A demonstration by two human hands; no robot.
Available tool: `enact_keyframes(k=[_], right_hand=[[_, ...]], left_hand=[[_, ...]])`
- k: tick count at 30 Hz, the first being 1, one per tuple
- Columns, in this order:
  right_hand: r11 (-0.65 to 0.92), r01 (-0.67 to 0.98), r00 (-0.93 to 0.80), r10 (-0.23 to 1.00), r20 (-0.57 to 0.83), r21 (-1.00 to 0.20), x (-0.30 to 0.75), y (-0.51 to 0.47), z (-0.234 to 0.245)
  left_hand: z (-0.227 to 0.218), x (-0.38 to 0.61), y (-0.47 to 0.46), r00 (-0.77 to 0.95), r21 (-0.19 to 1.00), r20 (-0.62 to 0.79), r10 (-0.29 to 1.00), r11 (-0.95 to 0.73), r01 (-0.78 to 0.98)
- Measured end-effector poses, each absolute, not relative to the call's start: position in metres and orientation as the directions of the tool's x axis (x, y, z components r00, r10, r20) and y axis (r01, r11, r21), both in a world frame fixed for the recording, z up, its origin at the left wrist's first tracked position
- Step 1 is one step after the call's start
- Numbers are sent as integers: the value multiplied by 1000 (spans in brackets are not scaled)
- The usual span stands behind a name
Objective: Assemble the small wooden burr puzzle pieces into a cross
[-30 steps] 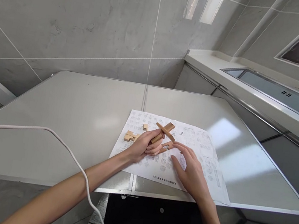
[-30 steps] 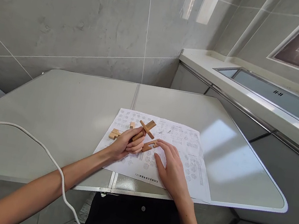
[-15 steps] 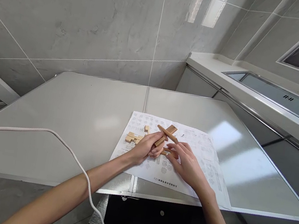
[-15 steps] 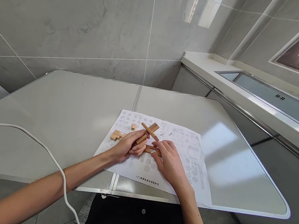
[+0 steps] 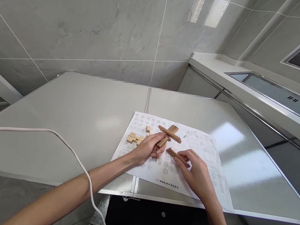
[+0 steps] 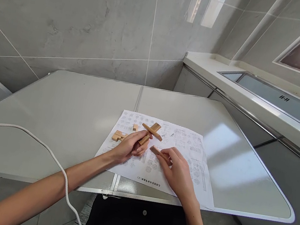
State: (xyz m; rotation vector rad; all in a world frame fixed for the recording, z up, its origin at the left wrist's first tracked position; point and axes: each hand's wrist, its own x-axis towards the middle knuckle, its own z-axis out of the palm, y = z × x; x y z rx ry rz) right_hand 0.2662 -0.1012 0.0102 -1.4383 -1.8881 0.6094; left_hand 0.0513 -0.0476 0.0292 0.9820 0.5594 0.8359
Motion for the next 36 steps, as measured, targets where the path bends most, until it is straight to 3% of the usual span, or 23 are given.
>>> enact_keyframes(k=[5,8,21,28,36], right_hand=[[91,342,96,987,131,-935,272,-114,16],[61,197,148,985,91,-979,274,-120,20],[72,90,195,977,88,-993,274,-132,32],[-2,-251,179,983,-48,-968,268,-130,33],[-11,-306,168,984,-66,-952,258,-131,37]], left_hand=[[29,50,-48,571,897,-73,818,304,-321],[28,50,-48,585,900,-81,807,311,-305],[18,52,-46,560,888,-83,824,317,-334],[15,50,-45,635,866,-114,764,390,-312],[16,51,-49,733,867,-99,673,420,-269]])
